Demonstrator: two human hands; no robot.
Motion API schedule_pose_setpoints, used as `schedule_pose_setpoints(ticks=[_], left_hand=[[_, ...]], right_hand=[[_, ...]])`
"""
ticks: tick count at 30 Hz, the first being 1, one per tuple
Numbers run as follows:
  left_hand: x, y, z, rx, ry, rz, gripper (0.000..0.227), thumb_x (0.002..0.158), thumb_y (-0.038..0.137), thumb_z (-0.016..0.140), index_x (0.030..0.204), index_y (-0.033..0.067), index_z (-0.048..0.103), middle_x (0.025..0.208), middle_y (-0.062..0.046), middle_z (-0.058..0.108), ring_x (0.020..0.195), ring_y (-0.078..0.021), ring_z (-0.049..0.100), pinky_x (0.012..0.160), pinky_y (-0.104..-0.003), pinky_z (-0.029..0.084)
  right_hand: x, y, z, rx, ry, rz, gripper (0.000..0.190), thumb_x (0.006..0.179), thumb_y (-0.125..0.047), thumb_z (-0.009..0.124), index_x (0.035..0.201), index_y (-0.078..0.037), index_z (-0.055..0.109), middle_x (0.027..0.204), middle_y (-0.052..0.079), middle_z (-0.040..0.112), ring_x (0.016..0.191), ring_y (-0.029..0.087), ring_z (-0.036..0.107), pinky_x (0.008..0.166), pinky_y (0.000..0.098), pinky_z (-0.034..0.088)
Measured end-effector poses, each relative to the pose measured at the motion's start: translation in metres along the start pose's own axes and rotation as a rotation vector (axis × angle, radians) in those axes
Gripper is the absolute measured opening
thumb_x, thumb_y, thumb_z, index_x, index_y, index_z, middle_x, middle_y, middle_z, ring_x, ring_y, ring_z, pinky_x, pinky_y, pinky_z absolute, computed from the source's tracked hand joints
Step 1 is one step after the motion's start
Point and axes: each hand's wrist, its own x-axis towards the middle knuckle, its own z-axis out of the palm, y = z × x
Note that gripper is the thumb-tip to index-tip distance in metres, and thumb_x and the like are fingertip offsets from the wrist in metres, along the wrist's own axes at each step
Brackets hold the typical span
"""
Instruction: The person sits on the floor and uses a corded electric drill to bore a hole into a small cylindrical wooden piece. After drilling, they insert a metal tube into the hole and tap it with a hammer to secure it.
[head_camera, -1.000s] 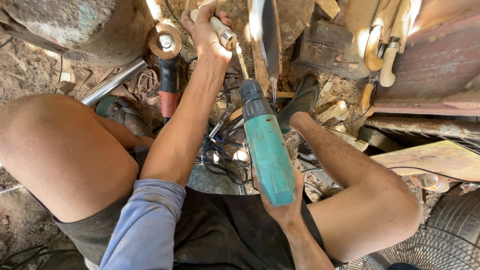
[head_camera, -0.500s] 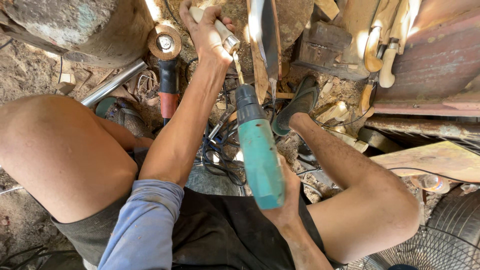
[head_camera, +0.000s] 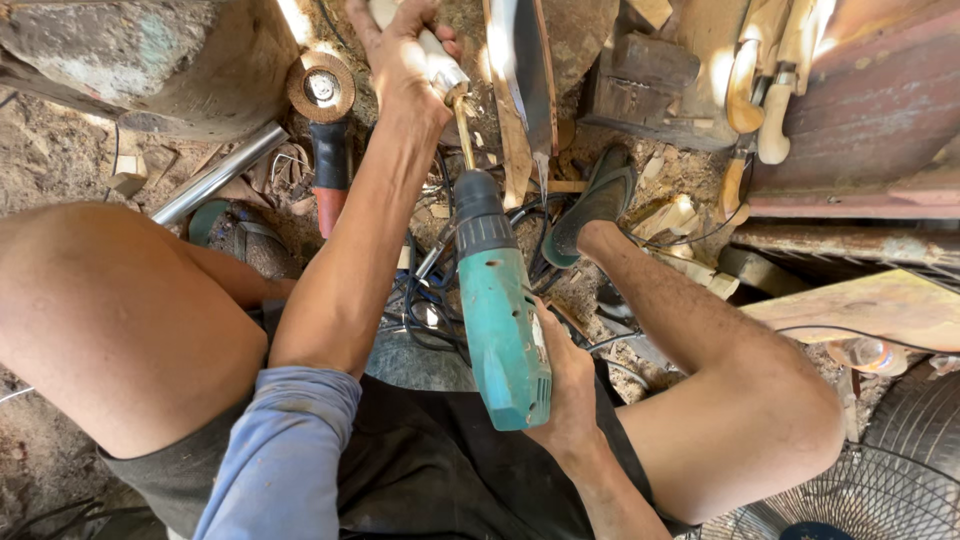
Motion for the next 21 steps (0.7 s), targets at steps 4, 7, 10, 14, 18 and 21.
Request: schedule_pose_setpoints(ticks=[4, 7, 10, 14, 18, 21], left_hand=[[0.01, 0.001, -0.006, -0.005, -0.019, -0.351, 0.062, 0.092, -0.008, 0.066, 0.147, -0.0166, 0.039, 0.078, -0.021, 0.06, 0.053, -0.0257, 0.063, 0.042, -0.033, 0.058], [0.027, -0.004, -0.008, 0.274, -0.081, -0.252, 0.062, 0.089, -0.003, 0.064, 0.135, 0.0194, 0.029, 0.075, -0.016, 0.064, 0.05, -0.0208, 0.062, 0.038, -0.032, 0.055], [0.043, -0.006, -0.02, 0.06, -0.159, -0.424, 0.031, 0.095, 0.007, 0.064, 0.12, -0.0082, 0.056, 0.071, -0.015, 0.062, 0.049, -0.0197, 0.063, 0.041, -0.029, 0.059], [0.056, -0.006, -0.037, -0.004, -0.164, -0.423, 0.022, 0.096, 0.008, 0.061, 0.111, -0.0059, 0.052, 0.074, -0.017, 0.06, 0.053, -0.0224, 0.063, 0.044, -0.031, 0.06], [0.062, -0.012, -0.022, -0.036, -0.08, -0.466, 0.019, 0.095, 0.005, 0.061, 0.108, -0.0034, 0.049, 0.076, -0.017, 0.059, 0.056, -0.025, 0.064, 0.044, -0.032, 0.059], [0.049, -0.015, -0.023, 0.002, -0.089, -0.38, 0.02, 0.092, 0.002, 0.063, 0.107, -0.0013, 0.05, 0.078, -0.015, 0.061, 0.055, -0.0245, 0.065, 0.042, -0.031, 0.059]], right_hand=[[-0.007, 0.005, -0.008, 0.91, 0.044, 0.537, 0.056, 0.102, -0.029, 0.059, 0.146, 0.004, 0.052, 0.114, 0.017, 0.071, 0.09, 0.023, 0.073, 0.074, 0.0363, 0.061], [-0.014, 0.011, -0.021, 0.512, -0.054, 0.271, 0.055, 0.1, -0.018, 0.063, 0.148, 0.005, 0.051, 0.116, 0.016, 0.071, 0.092, 0.02, 0.072, 0.077, 0.0323, 0.061], [-0.026, 0.017, -0.027, -0.043, -0.066, -0.187, 0.051, 0.098, -0.015, 0.063, 0.142, 0.006, 0.05, 0.126, 0.019, 0.065, 0.103, 0.022, 0.07, 0.085, 0.032, 0.058], [-0.029, 0.023, -0.026, 0.044, -0.001, 0.006, 0.041, 0.099, -0.011, 0.063, 0.136, 0.005, 0.06, 0.1, 0.008, 0.073, 0.081, 0.011, 0.069, 0.07, 0.0244, 0.058], [-0.017, 0.022, -0.022, 0.042, 0.01, -0.083, 0.037, 0.099, -0.012, 0.065, 0.131, 0.007, 0.06, 0.104, 0.008, 0.07, 0.085, 0.011, 0.067, 0.073, 0.0239, 0.055], [-0.019, 0.016, -0.02, -0.171, -0.025, -0.281, 0.04, 0.095, -0.011, 0.07, 0.13, 0.006, 0.058, 0.107, 0.008, 0.069, 0.088, 0.011, 0.068, 0.076, 0.0234, 0.055]])
